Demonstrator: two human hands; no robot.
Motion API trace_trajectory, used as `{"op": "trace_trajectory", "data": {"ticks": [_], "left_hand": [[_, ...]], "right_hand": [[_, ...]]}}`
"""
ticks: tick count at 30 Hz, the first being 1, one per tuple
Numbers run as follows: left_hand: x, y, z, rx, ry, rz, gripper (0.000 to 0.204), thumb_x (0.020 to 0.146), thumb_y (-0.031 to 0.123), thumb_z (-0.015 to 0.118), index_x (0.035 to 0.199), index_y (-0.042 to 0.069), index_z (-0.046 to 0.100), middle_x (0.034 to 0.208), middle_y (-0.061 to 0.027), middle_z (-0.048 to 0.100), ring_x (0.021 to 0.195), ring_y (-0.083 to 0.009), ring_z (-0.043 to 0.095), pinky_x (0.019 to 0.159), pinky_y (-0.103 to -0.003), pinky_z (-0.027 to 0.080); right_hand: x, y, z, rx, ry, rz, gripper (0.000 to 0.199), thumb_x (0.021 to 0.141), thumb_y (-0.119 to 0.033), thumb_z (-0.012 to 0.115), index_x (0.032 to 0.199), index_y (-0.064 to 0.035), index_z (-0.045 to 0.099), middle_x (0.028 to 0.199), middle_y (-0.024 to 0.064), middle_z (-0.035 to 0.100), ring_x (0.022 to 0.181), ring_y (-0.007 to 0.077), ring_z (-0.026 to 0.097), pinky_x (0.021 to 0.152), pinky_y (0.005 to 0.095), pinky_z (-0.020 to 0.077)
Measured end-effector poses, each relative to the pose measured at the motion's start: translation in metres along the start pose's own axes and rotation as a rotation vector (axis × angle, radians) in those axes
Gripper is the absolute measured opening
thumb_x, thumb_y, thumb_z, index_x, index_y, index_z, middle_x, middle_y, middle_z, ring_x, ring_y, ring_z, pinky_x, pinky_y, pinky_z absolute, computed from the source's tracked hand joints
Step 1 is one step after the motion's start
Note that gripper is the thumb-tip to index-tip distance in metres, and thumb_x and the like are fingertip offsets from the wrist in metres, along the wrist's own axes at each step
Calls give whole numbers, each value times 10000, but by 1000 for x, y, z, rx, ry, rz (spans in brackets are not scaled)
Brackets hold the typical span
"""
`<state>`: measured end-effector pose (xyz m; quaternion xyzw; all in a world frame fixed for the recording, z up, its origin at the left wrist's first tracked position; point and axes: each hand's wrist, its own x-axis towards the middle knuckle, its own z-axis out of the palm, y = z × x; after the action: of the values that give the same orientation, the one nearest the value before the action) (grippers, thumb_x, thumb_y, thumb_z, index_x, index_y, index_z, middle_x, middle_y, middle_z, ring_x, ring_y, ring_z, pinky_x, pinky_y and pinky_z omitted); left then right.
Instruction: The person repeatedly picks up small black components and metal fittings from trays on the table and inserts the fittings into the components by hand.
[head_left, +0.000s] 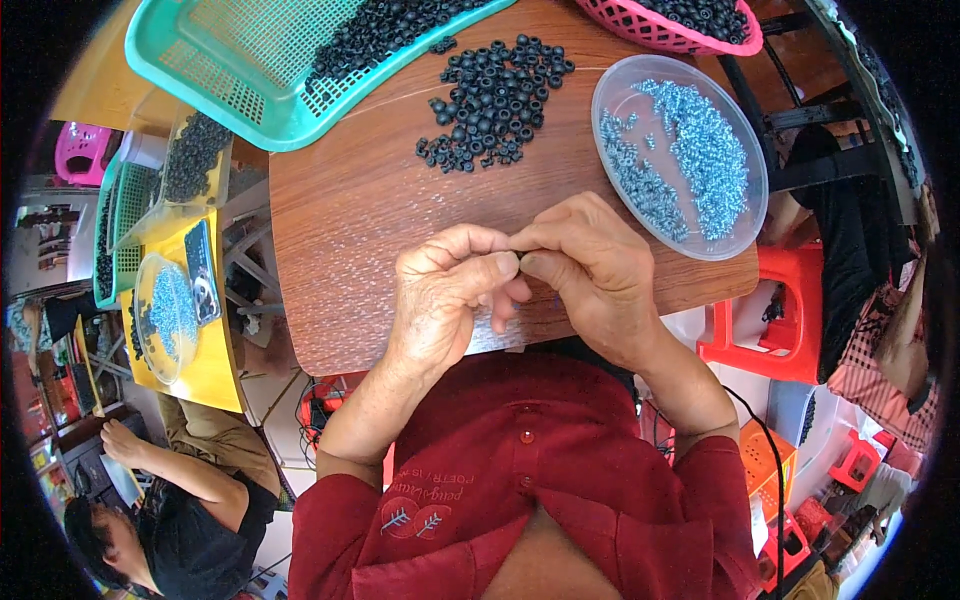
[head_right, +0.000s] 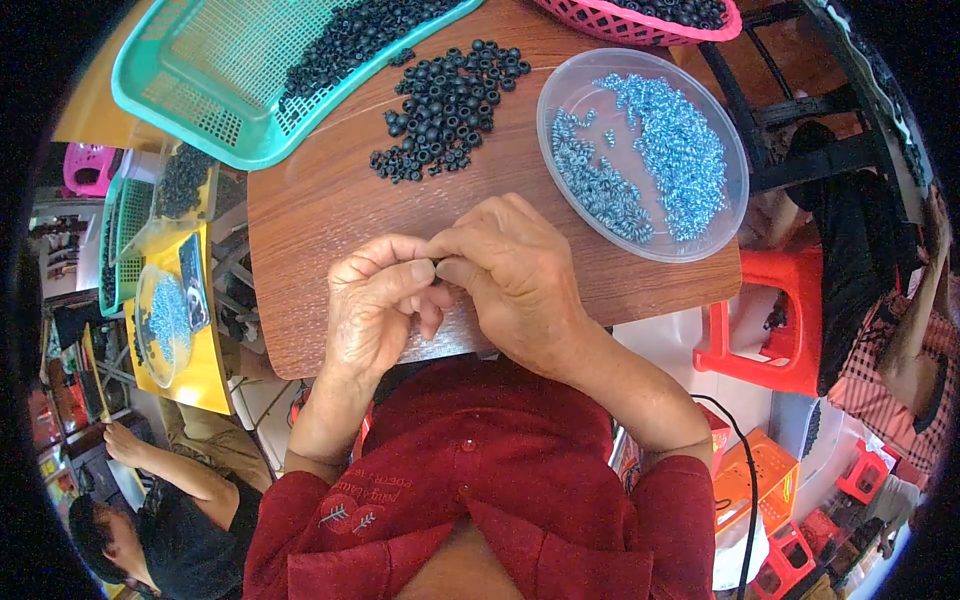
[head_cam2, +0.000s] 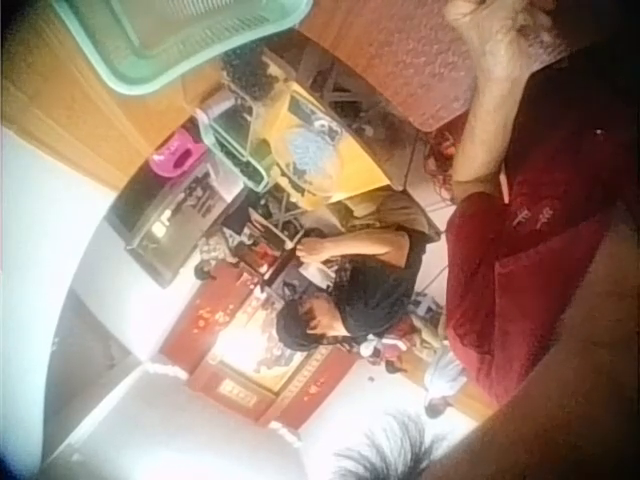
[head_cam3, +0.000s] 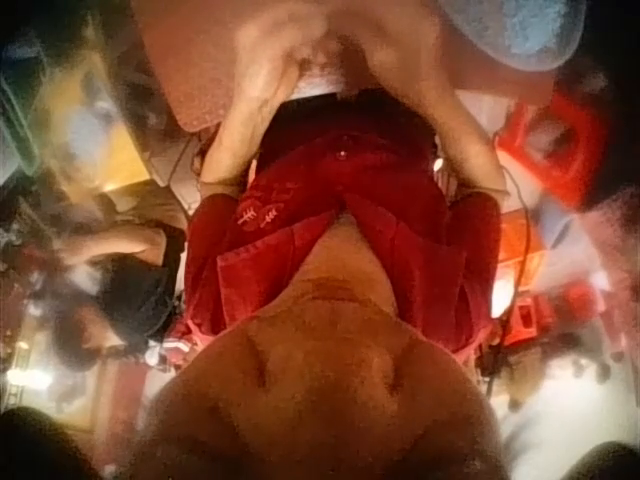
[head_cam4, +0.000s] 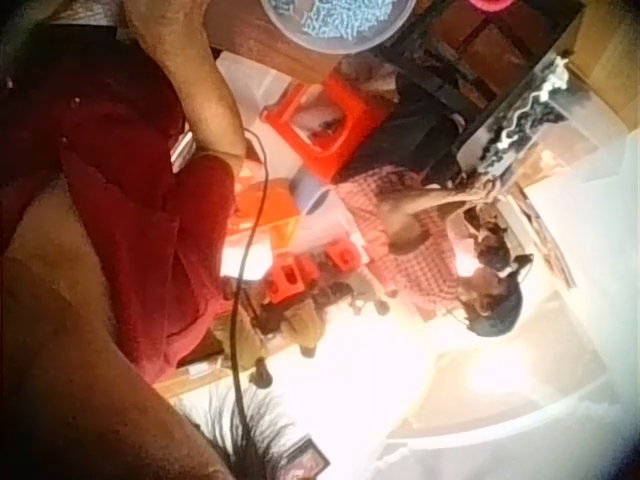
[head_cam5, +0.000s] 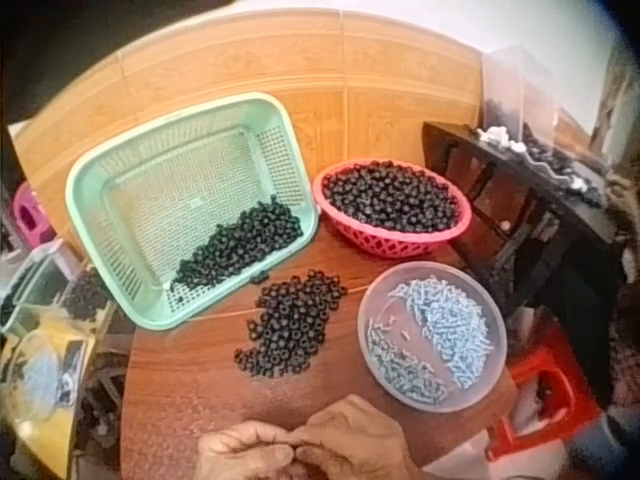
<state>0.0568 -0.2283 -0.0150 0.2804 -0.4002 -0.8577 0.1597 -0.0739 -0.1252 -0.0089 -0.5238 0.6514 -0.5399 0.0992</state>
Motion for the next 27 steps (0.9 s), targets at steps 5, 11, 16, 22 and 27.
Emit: {"op": "trace_trajectory", "data": {"ticks": [5,11,16,22,27], "left_hand": [[3,-4,1,-150,6,-70,135,831,54,633,920,-47,614,735,-124,653,522,-141,593,429,-248,462],[9,-10,7,-74,131,67,124,838,51,630,921,-40,620,787,-69,633,613,-147,623,550,-259,504],[4,-7,8,-118,64,35,194,896,133,597,951,-52,621,805,-95,653,640,-164,635,592,-266,508],[-1,-7,2,83,-22,97,233,907,153,583,945,-70,635,788,-156,669,635,-183,635,590,-278,510],[-2,-12,2,58,19,141,225,889,139,595,898,-80,647,743,-164,661,592,-187,618,561,-275,499]], "right_hand": [[-2,1,0,-7,0,26,257,670,-30,690,922,-19,640,831,109,599,766,290,550,653,371,448],[-2,8,11,-266,-38,-194,380,653,-86,711,986,41,581,852,140,561,764,306,523,633,383,445],[-2,12,13,-320,22,-274,390,633,-75,712,973,56,572,802,129,539,718,297,505,598,391,431],[-2,9,7,-257,-19,-233,341,648,35,676,978,69,597,816,156,593,680,296,535,570,366,434],[1,16,12,-206,-1,-298,342,611,-1,690,931,62,584,755,132,551,649,283,512,541,362,419]]}}
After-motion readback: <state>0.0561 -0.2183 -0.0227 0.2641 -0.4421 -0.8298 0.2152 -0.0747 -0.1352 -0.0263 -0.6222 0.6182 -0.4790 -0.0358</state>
